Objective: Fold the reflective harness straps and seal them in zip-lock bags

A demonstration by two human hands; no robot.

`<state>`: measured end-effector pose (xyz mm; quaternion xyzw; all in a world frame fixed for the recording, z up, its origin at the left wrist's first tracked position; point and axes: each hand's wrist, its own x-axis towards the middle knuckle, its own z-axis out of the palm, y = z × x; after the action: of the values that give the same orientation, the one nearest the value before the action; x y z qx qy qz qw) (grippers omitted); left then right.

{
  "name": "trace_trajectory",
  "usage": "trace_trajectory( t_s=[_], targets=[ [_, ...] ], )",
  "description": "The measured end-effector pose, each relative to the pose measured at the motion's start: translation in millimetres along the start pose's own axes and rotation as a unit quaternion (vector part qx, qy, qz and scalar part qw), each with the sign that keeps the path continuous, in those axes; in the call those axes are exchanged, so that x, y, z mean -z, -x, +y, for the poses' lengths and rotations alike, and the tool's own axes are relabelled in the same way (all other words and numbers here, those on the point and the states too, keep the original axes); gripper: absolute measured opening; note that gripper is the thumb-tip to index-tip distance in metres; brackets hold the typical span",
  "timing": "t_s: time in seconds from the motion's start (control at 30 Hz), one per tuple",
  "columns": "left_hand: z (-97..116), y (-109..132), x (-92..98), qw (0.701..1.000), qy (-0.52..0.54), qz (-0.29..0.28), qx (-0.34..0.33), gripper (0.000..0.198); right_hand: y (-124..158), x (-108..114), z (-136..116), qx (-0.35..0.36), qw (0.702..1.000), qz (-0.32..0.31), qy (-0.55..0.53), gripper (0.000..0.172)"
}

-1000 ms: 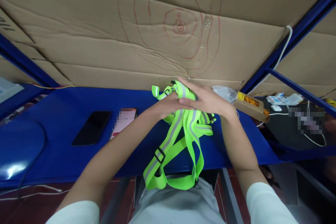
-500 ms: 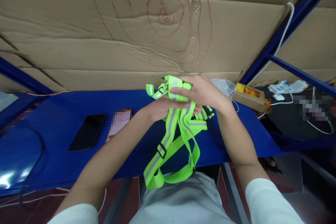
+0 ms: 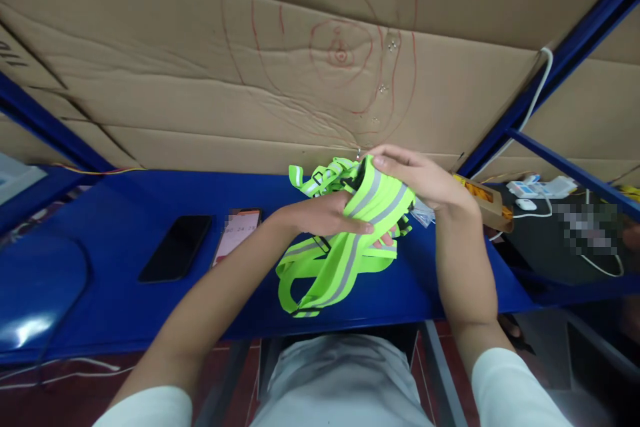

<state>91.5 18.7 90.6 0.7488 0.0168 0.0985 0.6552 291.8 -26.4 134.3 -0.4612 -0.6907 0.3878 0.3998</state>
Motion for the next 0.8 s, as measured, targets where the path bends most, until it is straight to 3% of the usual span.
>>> trace_trajectory(
  t_s=[0.07, 0.2, 0.4, 0.57, 0.67, 0.8],
  targets=[
    [-1.0, 0.3, -0.4, 1.000, 0.001, 0.008, 0.003, 0.027, -7.5, -2.4, 8.7, 0.007, 1.000, -0.013, 0.018, 0.036],
    [-9.4, -1.1, 3.0, 0.999, 0.012, 0.052, -0.007, 0.029, -15.3, -10.8, 15.1, 0.051, 0.994, 0.053, 0.079, 0.037],
    [-17.8, -3.9, 14.8, 0.995, -0.035, 0.092, -0.019, 0.027, -8.5, -19.6, 7.5, 0.022, 0.968, -0.069, 0.241, 0.041],
    [-24.9, -2.0, 27.9, 0.993, 0.006, 0.121, 0.012, 0.037, -21.1, -25.8, 19.8, 0.025, 0.946, -0.004, 0.325, 0.043],
    [-26.7, 0.6, 31.8, 0.993, 0.050, 0.094, 0.052, 0.038, -26.0, -23.5, 24.6, 0.030, 0.965, 0.059, 0.254, 0.047],
    [-23.1, 0.0, 25.6, 0.995, 0.068, 0.050, 0.059, 0.036, -19.0, -11.7, 20.0, -0.007, 0.993, 0.076, 0.088, 0.055]
  ],
)
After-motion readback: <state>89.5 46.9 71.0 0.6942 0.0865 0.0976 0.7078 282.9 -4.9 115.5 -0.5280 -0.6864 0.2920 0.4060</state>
